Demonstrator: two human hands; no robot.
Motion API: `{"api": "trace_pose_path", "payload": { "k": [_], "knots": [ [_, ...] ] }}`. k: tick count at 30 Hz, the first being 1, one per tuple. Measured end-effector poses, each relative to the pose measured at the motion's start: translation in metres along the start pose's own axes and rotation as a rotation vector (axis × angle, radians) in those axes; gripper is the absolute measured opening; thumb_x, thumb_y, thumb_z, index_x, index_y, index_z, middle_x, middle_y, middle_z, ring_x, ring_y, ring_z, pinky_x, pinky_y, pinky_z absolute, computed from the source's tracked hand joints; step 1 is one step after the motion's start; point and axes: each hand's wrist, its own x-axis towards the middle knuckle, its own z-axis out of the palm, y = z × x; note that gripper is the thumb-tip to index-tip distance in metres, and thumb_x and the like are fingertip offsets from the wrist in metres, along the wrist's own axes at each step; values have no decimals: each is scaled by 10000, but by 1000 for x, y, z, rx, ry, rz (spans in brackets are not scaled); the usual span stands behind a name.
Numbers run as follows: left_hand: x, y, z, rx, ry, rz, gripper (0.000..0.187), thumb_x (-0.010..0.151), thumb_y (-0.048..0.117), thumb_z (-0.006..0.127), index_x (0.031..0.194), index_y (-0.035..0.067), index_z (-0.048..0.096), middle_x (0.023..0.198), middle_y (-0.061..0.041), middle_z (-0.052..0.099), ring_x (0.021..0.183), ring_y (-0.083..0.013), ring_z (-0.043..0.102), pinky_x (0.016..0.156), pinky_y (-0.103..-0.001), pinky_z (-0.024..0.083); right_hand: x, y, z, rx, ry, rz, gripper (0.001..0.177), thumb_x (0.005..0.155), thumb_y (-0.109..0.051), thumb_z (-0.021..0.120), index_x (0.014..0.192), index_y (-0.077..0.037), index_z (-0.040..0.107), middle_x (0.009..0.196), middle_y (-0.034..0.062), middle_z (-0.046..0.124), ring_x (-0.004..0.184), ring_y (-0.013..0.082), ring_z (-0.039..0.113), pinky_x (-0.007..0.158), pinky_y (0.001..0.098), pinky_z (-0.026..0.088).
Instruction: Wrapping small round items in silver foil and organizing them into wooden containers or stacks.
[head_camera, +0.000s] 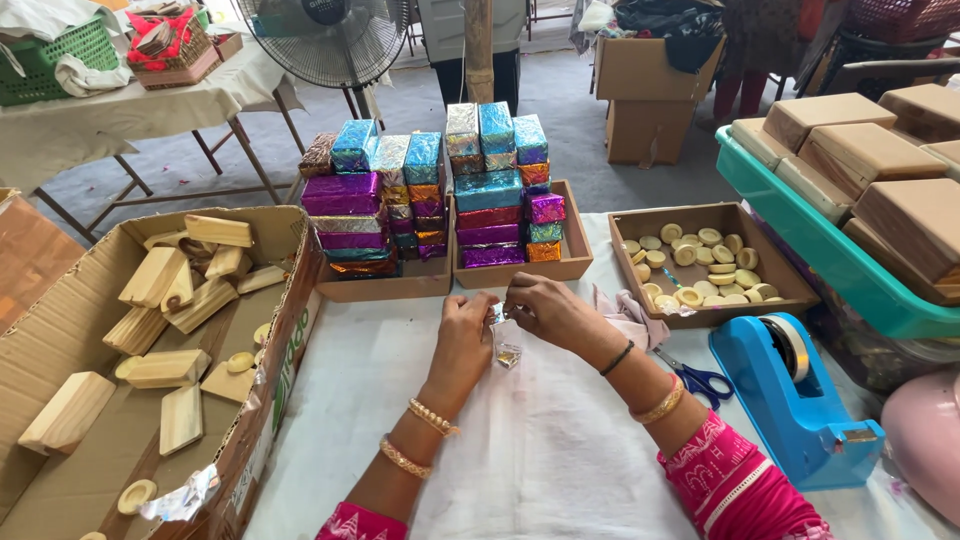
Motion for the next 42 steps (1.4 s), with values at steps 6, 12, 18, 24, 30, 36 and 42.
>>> {"api": "trace_pose_path", "payload": {
  "k": [6, 12, 18, 24, 30, 36, 42],
  "knots": [
    [-8, -6, -21, -27, -110, 244, 351, 835, -71, 619, 1178, -6, 654, 1135, -198, 676, 1191, -376, 604, 986, -449, 509, -5, -3, 0, -27, 22, 21, 122, 826, -32, 713, 943, 1, 715, 1003, 125, 649, 926, 334, 665, 802, 418, 541],
    [-9, -14, -22, 2, -123, 346, 455, 910, 103, 719, 1342, 10, 615, 1150, -171, 677, 1167, -344, 605, 982, -431, 515, -7, -7, -6, 25, 10, 58, 140, 879, -76, 729, 1009, -33, 760, 995, 114, 667, 881, 315, 674, 766, 409, 546],
    [-9, -26, -13, 48, -102, 378, 441, 928, 124, 727, 1350, 24, 649, 1147, -138, 686, 1189, -311, 598, 1003, -410, 521, -7, 7, 4, 22, 92, 43, 121, 862, -73, 745, 974, -42, 781, 948, 85, 695, 883, 290, 670, 761, 386, 543],
    [-11, -24, -14, 82, -71, 441, 423, 882, 136, 762, 1274, 2, 678, 1168, -132, 668, 1207, -318, 576, 1021, -417, 507, -9, 17, 7, 217, 60, 245, 148, 851, -71, 760, 997, -71, 791, 937, 50, 694, 806, 195, 694, 707, 338, 565],
    [-13, -23, -15, 79, -82, 430, 426, 867, 105, 746, 1272, -2, 674, 1178, -124, 667, 1211, -307, 567, 1030, -404, 510, -16, 36, 8, 360, 199, 380, 81, 912, -51, 719, 986, -47, 686, 975, 34, 684, 859, 127, 681, 754, 311, 587],
    [-14, -23, -11, 97, -79, 442, 417, 877, 103, 740, 1271, -11, 667, 1187, -120, 667, 1223, -300, 566, 1029, -389, 514, -8, 8, -8, 105, 157, 198, 168, 929, -25, 658, 1047, -96, 752, 997, 65, 677, 868, 210, 688, 718, 364, 556],
    [-15, -24, -8, 104, -76, 440, 413, 895, 109, 731, 1288, -4, 671, 1185, -114, 668, 1222, -287, 566, 1024, -381, 527, -13, 8, -3, -173, 154, 245, 123, 959, -13, 627, 1012, -95, 702, 1036, 68, 656, 935, 286, 684, 759, 417, 549]
  ]
}}
